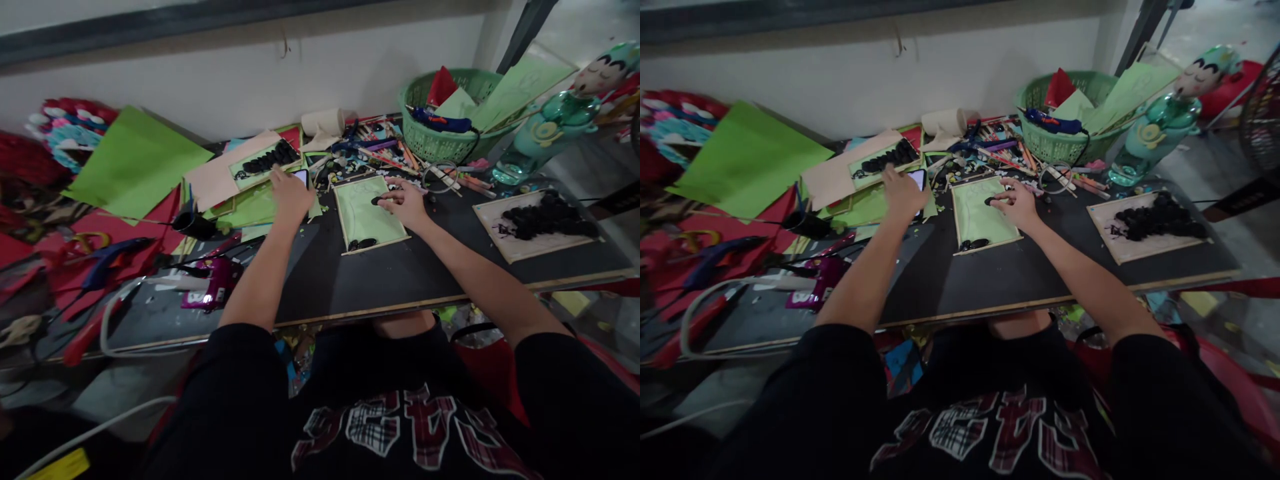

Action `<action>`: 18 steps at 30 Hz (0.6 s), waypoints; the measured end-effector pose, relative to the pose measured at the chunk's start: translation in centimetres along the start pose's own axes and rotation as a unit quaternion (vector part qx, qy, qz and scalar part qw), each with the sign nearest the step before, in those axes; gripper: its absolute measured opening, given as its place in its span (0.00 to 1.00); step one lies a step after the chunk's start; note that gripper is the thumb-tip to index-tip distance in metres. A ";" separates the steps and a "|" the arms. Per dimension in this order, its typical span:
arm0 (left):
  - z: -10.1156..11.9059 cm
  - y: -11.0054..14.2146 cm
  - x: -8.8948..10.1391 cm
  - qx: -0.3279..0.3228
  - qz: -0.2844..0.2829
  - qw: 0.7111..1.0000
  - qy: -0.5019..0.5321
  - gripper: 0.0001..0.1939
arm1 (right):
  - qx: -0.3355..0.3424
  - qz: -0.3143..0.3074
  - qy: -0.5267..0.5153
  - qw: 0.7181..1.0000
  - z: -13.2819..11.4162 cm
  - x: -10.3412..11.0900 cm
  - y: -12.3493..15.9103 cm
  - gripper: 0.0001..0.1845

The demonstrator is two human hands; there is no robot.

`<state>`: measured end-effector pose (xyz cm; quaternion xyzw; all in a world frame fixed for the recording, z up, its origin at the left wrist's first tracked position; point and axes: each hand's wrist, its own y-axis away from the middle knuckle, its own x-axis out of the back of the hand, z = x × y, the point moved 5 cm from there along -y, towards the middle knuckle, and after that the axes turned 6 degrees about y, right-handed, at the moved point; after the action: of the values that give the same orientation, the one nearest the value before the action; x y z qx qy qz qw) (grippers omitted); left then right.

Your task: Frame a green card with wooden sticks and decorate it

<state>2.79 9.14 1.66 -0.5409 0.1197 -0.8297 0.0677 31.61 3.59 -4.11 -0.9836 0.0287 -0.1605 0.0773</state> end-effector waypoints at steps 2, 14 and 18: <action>3.0 2.4 -0.5 -0.088 0.029 0.996 0.019 0.29 | -0.002 0.000 -0.006 1.000 -0.2 0.0 0.1 0.41; 10.4 10.3 -2.7 -0.343 0.010 0.925 0.163 0.16 | 0.072 -0.084 -0.062 0.992 -2.4 -1.3 1.4 0.42; 8.8 9.4 -4.0 -0.245 -0.007 0.926 0.288 0.16 | 0.085 -0.068 -0.071 0.992 -2.6 -1.3 1.4 0.35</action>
<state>12.27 -0.02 -1.00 -0.2792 0.3301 -0.8950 -0.1103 29.45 1.95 -2.29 -0.9821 -0.0580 -0.0968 0.1510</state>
